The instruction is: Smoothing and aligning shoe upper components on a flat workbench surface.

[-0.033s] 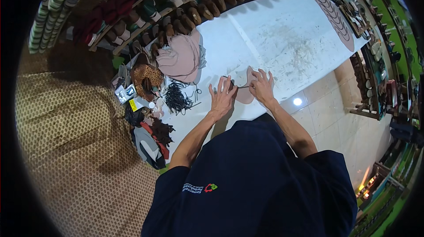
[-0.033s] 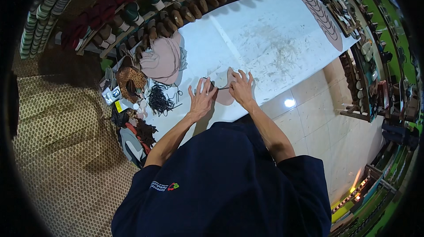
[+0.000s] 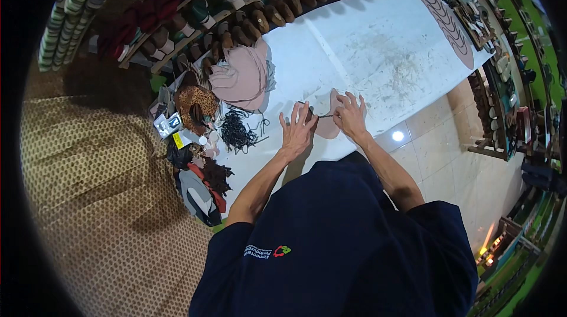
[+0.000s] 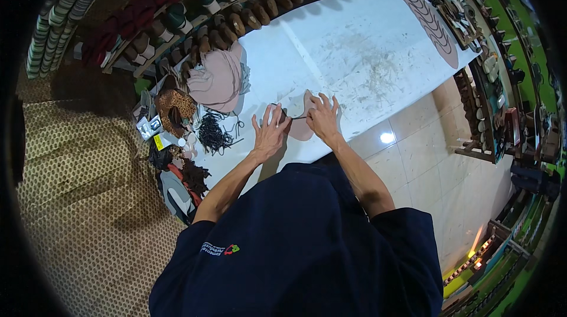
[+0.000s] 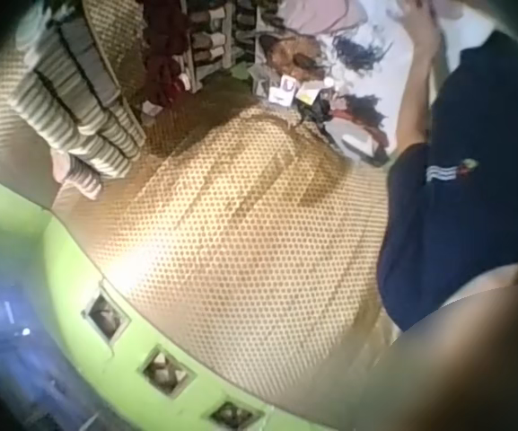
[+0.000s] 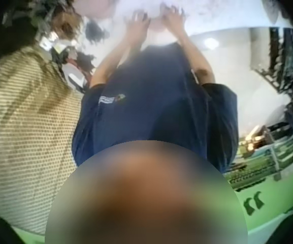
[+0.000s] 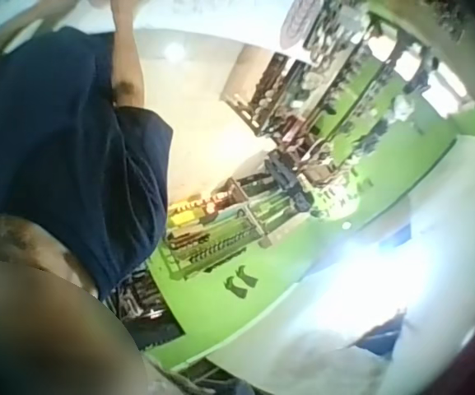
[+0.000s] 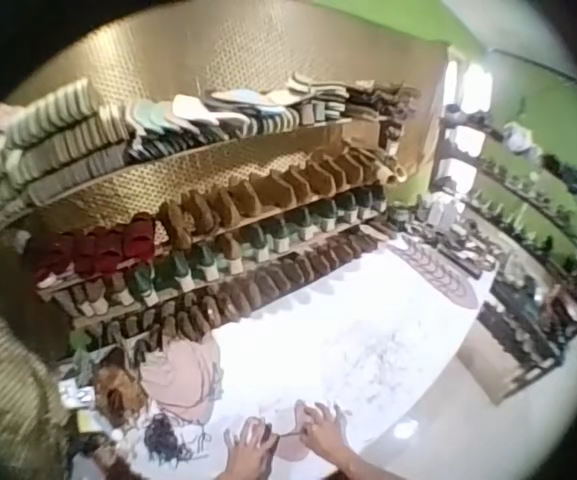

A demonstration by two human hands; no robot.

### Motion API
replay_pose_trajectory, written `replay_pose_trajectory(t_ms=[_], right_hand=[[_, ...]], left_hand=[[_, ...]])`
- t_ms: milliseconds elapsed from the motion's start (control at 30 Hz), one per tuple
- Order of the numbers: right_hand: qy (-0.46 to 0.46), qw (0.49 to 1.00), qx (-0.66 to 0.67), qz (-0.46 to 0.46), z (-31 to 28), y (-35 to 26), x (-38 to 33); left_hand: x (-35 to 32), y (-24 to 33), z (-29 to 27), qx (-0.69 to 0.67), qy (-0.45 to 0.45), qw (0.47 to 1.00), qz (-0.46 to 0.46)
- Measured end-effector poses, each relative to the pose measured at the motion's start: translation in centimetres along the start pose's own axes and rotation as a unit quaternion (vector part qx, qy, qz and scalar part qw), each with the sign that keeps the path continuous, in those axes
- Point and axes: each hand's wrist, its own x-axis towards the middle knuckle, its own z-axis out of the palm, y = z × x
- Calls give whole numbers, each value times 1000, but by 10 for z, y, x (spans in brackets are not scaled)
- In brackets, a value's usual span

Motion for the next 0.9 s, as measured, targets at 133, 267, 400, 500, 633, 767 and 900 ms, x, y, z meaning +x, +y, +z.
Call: replay_pose_trajectory(t_ms=[133, 267, 400, 500, 633, 767, 900], right_hand=[[-4, 1000, -3, -2, 1, 2, 2], [-9, 1000, -6, 1, 1, 4, 6], [-15, 1000, -17, -4, 1, 5, 9], [-19, 999, -22, -12, 0, 5, 11], [-31, 999, -7, -20, 0, 5, 13], [-25, 999, -10, -28, -2, 8, 14], [-38, 999, -3, -38, -5, 7, 18]], left_hand=[[-3, -1, 4, -4, 14, 1000, -1], [-3, 2, 7, -2, 23, 1000, 2], [1, 5, 3, 47, 12, 999, 20], [4, 8, -1, 40, 6, 999, 9], [2, 14, -5, 15, 5, 1000, -24], [-1, 23, -5, -17, 34, 999, -24], [-3, 25, 5, -2, 32, 999, -34]])
